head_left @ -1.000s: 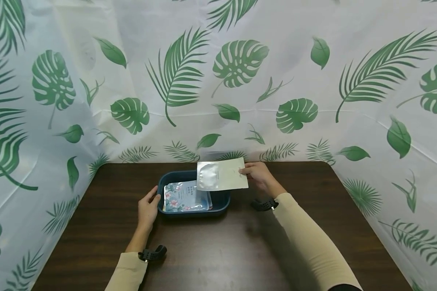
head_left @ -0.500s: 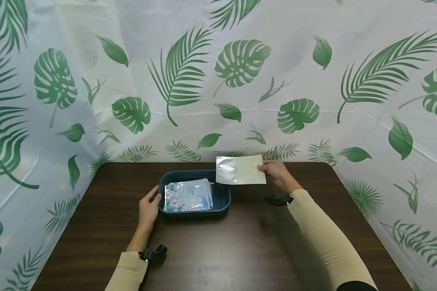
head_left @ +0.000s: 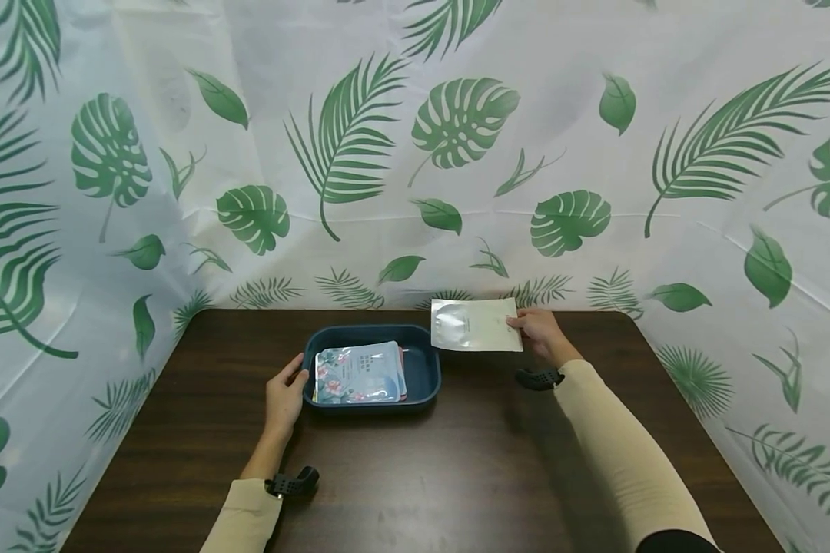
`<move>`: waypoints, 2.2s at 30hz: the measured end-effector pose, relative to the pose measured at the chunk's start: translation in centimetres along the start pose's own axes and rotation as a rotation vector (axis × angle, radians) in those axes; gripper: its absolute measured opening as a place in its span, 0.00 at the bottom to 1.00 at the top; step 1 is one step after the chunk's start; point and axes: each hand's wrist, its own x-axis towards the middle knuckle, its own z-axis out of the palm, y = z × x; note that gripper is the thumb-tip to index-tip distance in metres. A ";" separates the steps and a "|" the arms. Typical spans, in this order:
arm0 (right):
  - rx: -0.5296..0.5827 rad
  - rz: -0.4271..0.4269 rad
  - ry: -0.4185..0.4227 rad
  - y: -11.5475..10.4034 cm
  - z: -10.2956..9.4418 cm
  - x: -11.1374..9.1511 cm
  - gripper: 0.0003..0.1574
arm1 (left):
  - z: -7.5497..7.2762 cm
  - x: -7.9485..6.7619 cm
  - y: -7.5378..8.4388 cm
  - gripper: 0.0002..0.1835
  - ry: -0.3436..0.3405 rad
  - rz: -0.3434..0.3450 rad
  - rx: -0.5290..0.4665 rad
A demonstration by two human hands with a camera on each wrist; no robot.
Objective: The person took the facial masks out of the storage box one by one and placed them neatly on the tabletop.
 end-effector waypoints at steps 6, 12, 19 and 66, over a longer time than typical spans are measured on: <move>-0.031 0.010 0.047 0.4 -0.6 0.3 0.26 | 0.0 0.0 -0.1 0.24 -0.010 -0.004 0.013; -0.082 0.007 0.078 1.3 -0.6 1.1 0.20 | 0.0 -0.1 -0.1 0.23 -0.006 0.010 0.007; -0.122 0.000 0.118 2.7 0.0 2.1 0.23 | 0.0 -0.1 -0.1 0.23 -0.006 0.011 0.023; -0.182 -0.205 0.057 2.4 1.8 1.6 0.22 | -0.1 -0.2 -0.1 0.23 0.016 0.017 0.004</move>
